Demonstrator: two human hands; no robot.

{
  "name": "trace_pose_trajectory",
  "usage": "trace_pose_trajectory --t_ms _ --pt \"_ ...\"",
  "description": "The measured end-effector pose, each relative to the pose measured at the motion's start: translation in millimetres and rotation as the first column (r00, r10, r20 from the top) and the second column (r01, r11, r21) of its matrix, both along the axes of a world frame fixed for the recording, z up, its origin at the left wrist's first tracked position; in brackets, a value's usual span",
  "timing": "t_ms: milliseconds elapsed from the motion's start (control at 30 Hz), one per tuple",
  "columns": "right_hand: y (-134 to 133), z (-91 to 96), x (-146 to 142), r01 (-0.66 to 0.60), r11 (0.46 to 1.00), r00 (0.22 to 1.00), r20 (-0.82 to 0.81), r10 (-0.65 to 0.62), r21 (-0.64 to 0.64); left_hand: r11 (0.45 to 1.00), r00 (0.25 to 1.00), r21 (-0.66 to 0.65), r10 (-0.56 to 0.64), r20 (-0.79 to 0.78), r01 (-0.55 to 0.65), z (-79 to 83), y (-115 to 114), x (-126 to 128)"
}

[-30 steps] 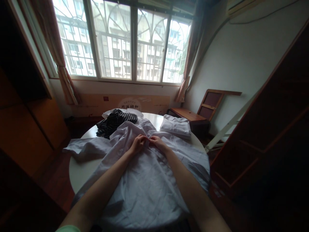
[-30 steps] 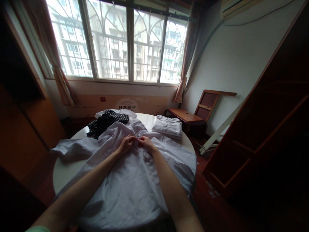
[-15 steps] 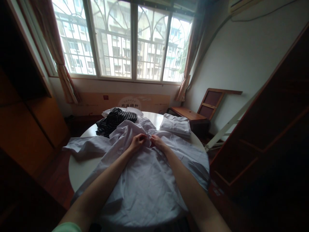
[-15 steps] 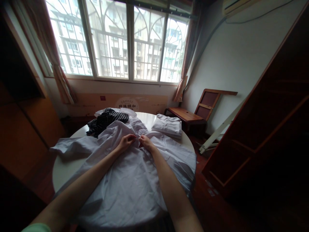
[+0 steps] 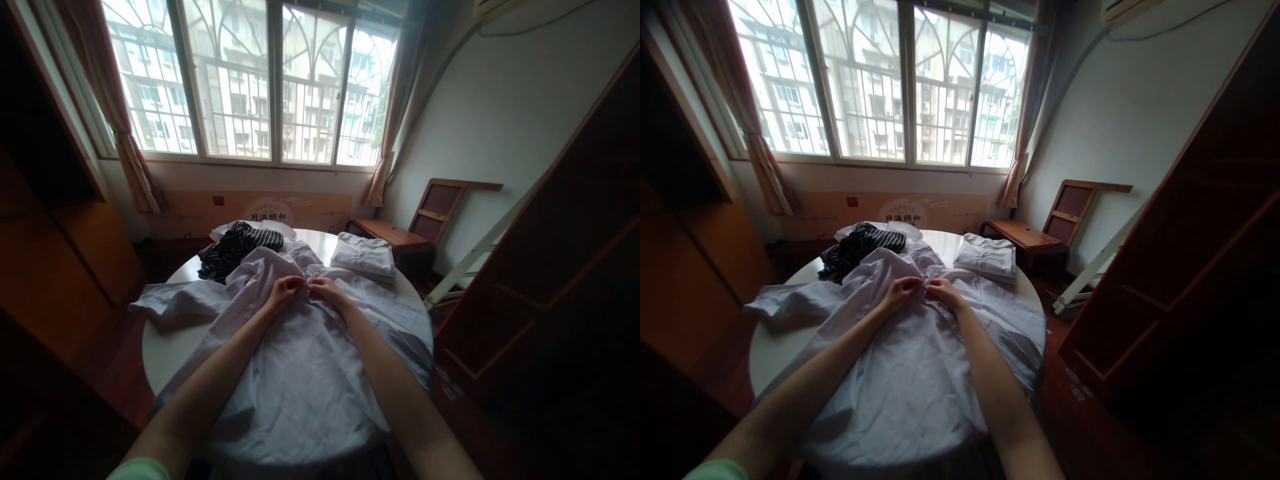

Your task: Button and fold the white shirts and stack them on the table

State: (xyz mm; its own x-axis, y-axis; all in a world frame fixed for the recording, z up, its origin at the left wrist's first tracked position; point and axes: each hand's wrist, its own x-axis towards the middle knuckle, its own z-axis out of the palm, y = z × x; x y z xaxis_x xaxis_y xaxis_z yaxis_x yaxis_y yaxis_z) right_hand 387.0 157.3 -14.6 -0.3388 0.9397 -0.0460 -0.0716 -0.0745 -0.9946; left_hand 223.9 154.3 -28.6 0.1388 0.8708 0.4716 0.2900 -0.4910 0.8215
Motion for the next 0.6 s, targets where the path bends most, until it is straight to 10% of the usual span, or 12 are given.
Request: trace_pose_trajectory --t_ms 600 --pt "-0.3 -3.9 -6.7 0.087 0.996 0.996 -0.033 -0.086 0.025 1.000 1.000 0.025 0.004 -0.026 -0.004 4.6 -5.2 -0.6"
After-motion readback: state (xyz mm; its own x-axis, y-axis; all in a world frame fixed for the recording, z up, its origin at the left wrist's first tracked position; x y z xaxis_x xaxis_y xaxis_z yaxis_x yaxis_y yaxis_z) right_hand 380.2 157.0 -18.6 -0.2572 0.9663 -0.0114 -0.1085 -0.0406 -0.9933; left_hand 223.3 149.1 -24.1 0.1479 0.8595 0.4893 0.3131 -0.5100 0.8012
